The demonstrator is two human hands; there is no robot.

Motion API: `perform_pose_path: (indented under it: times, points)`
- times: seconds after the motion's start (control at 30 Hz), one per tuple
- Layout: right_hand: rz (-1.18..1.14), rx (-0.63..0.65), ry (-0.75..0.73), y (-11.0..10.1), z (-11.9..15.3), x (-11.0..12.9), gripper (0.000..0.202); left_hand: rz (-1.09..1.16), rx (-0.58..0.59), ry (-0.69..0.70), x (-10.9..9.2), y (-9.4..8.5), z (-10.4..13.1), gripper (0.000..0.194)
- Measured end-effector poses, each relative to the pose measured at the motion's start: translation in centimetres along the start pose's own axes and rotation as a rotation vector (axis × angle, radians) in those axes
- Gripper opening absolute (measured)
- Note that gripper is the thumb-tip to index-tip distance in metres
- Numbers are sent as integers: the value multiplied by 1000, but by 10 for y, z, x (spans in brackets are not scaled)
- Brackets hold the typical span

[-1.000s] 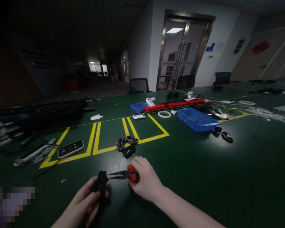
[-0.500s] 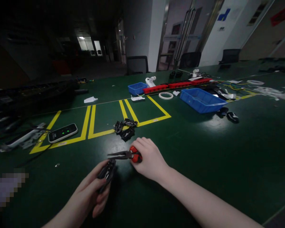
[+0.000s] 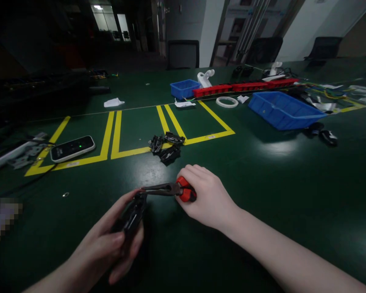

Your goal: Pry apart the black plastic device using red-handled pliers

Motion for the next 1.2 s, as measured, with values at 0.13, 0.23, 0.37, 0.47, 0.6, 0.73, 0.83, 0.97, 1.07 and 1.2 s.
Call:
perform_pose_path:
  times: [0.13,0.23,0.37,0.47,0.6,0.73,0.83,0.97,1.07,1.2]
  points:
    - [-21,30,1,-6,-5,7,11,-29,-30,-94,5,10,6,131]
    - [-32,63,-2,-8,-7,13,13,-99,-87,-152,8,11,8,118]
    - [-28,96,-20,-7,-5,17,13,-140,-183,-92,3,5,10,109]
    - [-25,113,-37,-5,-4,19,14,-189,-193,-15,-3,6,12,97]
    - [-18,140,-53,-4,-2,22,14,-207,-190,-32,-6,9,15,91]
    - [-18,157,-71,-1,0,26,13,-190,-209,-93,-3,7,17,108]
    - [-23,159,-82,-1,1,27,13,-246,-202,-66,-5,6,16,110]
    - [-24,133,-65,-6,-1,27,10,-228,-179,-4,-12,8,14,86]
    - [-33,123,-71,-9,-3,29,9,-172,-194,-20,-14,11,16,80]
    - [-44,138,-118,-8,-2,32,11,-250,-261,-56,-12,11,21,77]
Point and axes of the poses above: each hand's wrist, its own z-axis away from the middle knuckle, its own y-axis out of the palm, x = y × z, the point moved 8 cm from there along -z, towards the middle knuckle, and after that the axes turned 5 degrees about -x, right-handed, at the moved point
